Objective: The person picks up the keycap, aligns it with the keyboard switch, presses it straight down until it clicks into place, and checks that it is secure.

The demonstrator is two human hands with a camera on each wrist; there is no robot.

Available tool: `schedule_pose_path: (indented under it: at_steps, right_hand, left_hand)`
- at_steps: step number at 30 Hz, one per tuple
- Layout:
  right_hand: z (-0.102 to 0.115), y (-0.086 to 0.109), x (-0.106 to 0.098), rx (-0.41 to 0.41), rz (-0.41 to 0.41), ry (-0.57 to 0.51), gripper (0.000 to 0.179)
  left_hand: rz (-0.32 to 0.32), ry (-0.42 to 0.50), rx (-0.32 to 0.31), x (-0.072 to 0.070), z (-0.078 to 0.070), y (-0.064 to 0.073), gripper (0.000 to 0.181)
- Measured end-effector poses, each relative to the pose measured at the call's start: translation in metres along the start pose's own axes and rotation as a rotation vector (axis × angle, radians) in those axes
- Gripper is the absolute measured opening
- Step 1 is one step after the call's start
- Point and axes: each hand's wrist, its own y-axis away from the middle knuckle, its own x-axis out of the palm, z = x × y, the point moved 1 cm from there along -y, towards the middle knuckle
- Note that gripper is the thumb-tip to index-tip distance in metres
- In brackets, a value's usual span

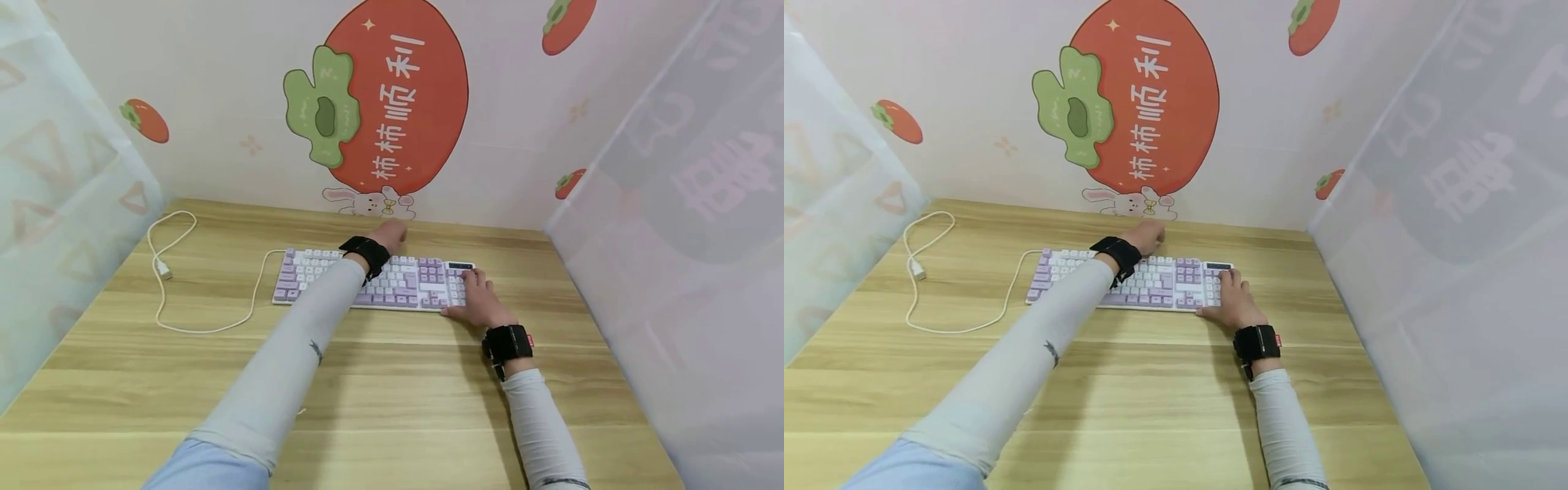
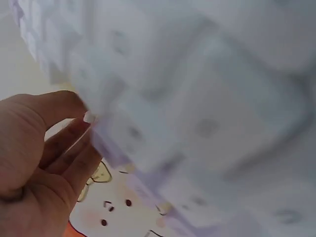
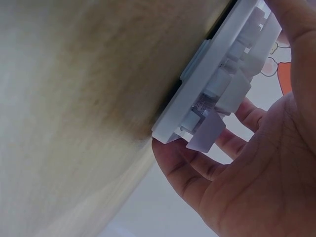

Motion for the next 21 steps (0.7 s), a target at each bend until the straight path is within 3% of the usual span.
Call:
schedule_pose_path:
  at_steps: [3, 9, 16, 21]
  right_hand:
    - [0.001, 0.000, 0.000, -0.004, -0.005, 0.000, 0.102]
    - [0.001, -0.002, 0.000, -0.006, -0.008, 0.007, 0.103]
    - [0.001, -0.001, -0.002, -0.018, -0.015, -0.004, 0.102]
    - [-0.001, -0.001, 0.000, -0.020, -0.011, -0.008, 0.102]
  left_hand:
    - [-0.007, 0.023, -0.019, -0.004, 0.002, 0.011, 0.012]
    - [-0.019, 0.191, -0.053, -0.013, 0.005, 0.028, 0.029]
    - [-0.154, 0.412, 0.041, -0.015, 0.018, 0.036, 0.023]
    - [-0.222, 0.483, 0.110, -0.015, 0.021, 0.045, 0.023]
